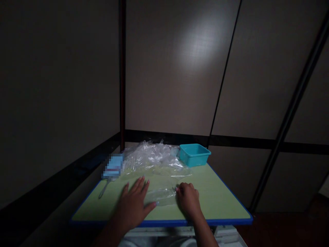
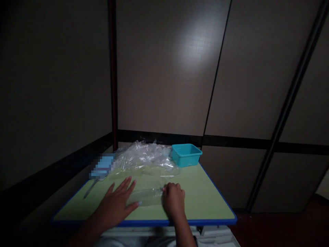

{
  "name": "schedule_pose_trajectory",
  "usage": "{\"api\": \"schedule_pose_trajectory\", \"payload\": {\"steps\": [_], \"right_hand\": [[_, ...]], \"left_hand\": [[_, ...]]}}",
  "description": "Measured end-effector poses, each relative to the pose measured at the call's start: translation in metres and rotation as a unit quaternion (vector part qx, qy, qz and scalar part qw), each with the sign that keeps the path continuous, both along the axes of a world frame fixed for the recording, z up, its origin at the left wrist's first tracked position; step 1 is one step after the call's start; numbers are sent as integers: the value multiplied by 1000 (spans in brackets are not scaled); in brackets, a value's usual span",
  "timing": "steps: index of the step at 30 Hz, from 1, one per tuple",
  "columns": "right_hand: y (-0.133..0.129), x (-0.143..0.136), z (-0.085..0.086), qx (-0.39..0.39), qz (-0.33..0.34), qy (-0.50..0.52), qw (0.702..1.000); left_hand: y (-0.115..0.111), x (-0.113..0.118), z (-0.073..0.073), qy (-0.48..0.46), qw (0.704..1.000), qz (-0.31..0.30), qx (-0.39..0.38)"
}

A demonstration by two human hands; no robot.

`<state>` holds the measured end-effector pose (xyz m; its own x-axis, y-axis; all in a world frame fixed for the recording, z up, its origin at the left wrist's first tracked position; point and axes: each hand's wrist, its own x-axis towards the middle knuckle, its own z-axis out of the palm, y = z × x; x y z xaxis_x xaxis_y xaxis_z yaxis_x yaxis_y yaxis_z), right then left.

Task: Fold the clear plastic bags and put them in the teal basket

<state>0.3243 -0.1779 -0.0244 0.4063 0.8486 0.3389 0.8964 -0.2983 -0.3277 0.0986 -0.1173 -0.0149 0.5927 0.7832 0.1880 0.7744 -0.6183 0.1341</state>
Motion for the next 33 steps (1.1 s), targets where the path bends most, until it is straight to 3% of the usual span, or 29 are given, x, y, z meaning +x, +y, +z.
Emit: {"api": "schedule_pose_trajectory", "payload": {"steps": [7,24,33], "right_hand": [[2,-4,-5,-1,-23,-56,998],[-20,-10,-5,-71,-34,-16,997],[-10,-11,-1,-29,-42,113,992]], "left_hand": [[-5,16,-27,-21,999,-35,-26],[-9,14,-21,-34,997,-44,-47],[-9,13,-21,-33,998,-54,-15]]}}
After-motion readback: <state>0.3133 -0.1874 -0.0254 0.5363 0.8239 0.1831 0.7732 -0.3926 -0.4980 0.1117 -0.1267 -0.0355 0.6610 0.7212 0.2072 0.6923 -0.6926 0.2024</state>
